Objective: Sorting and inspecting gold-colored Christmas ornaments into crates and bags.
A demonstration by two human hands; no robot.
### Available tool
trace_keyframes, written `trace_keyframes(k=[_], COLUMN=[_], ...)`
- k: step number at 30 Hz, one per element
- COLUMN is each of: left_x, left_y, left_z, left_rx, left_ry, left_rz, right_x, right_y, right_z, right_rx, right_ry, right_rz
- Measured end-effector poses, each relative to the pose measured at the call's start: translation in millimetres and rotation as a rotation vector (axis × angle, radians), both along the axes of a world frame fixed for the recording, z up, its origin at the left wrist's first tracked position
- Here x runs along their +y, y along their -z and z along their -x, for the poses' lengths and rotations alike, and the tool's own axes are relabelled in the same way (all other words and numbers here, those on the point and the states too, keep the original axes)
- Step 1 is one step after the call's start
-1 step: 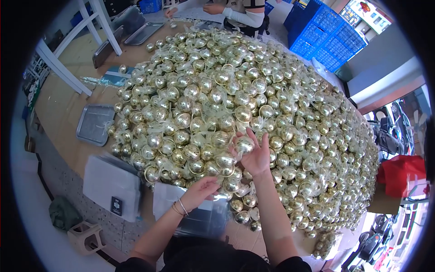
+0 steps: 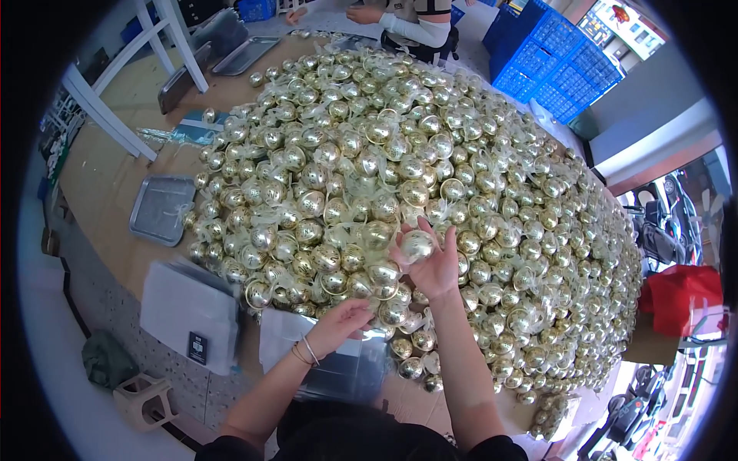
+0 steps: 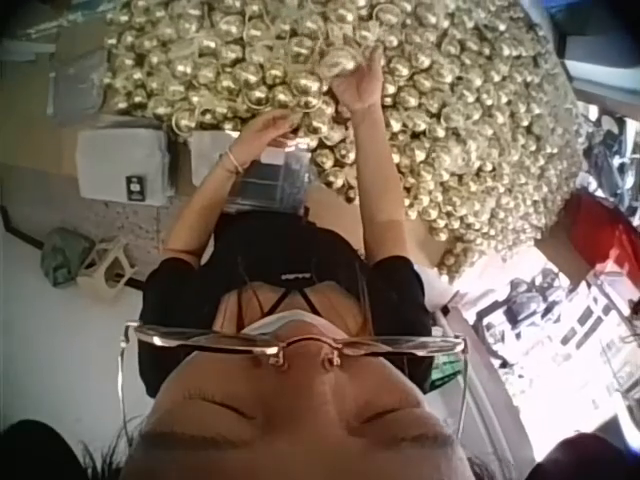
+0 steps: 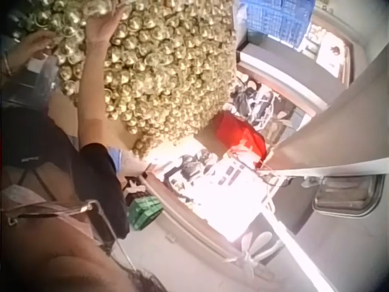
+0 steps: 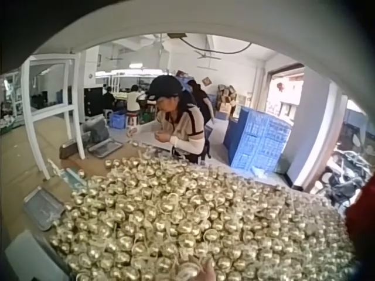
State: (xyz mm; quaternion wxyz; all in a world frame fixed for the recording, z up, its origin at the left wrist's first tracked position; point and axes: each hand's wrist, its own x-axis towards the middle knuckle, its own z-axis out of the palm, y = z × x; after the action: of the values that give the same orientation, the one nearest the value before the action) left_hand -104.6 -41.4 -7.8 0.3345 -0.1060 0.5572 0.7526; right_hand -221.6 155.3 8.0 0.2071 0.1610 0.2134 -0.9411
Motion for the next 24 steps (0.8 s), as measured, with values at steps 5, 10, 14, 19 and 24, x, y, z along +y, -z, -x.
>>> trace_keyframes(k=[5, 10, 14, 19, 24], left_x=[-5, -11, -14, -5, -1], left_y=[-1, -4, -6, -19, -26], left_z=[-3, -7, -8, -4, 1], left_rx=[0.003, 0.002, 0.027, -0.038, -0.224], left_ry=[0.015, 0.016, 0.021, -0.127, -0.198], left_rz=[0.010, 0.032, 0.017, -0.221, -0.393], right_x=[7, 12, 31, -6, -48], right_y=[11, 13, 29, -18, 1], right_z=[-3, -8, -14, -39, -51], right_rx=[0.053, 0.035, 0.073, 0.209, 0.517], right_ry=[-0.002, 0.007, 0.039, -0.108, 0.001], right_rz=[0.192, 0.177, 0.145, -0.758, -1.446])
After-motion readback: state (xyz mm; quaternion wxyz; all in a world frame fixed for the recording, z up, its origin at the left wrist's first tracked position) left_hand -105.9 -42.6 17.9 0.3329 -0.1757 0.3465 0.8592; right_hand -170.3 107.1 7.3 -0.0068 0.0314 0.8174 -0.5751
